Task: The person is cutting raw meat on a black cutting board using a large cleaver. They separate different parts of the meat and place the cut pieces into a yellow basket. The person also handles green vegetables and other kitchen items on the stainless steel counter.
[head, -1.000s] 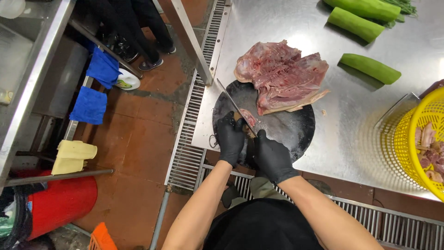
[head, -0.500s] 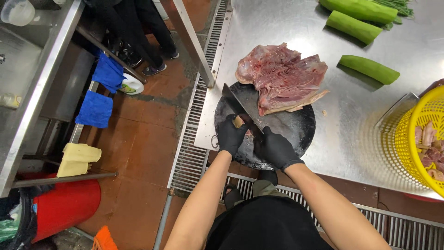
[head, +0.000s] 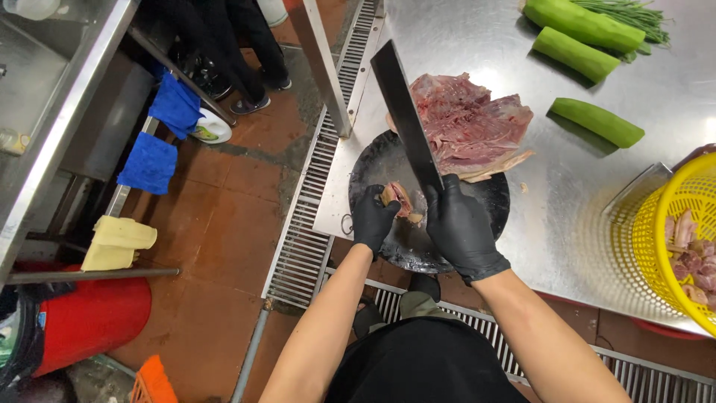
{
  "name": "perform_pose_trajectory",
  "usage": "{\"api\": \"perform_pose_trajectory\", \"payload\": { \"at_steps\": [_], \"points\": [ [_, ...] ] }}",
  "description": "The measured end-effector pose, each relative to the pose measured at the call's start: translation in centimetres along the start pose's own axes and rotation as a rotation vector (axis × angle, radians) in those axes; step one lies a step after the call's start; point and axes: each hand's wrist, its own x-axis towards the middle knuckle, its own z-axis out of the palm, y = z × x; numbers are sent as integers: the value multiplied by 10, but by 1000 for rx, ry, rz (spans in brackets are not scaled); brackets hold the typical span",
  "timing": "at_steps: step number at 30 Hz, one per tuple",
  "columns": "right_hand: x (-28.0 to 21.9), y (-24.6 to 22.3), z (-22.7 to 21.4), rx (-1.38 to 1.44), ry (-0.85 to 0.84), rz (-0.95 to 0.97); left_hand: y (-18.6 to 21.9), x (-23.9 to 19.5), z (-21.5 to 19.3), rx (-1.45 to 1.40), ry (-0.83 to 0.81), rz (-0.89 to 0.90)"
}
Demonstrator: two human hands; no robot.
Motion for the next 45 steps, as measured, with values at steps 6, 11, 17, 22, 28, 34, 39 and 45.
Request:
{"api": "perform_pose_trajectory", "payload": {
  "at_steps": [6, 11, 17, 22, 28, 34, 39, 45],
  "points": [
    [-1, 29, 120, -43, -341, -1, 6, -1, -5, -98, -21, -31],
    [-17, 21, 105, -4, -417, -38, -3, -11, -8, -53, -61, -11],
    [-14, 14, 84, -14, -379, -10, -15, 11, 8, 238, -28, 263],
    [-23, 45, 74, 66, -383, 31, 1, 3, -3, 273, 3, 266],
    [-14, 67, 81, 275, -327, 124, 14, 0, -26, 291, -90, 254],
    [-14, 29, 52, -4, -371, 81, -31, 3, -37, 40, -55, -48],
    [1, 11, 12, 23, 74, -113, -47, -4, -75, 51, 100, -190],
    [2, 24, 89, 15, -237, 69, -53, -32, -97, 7, 182, -381]
  ]
}}
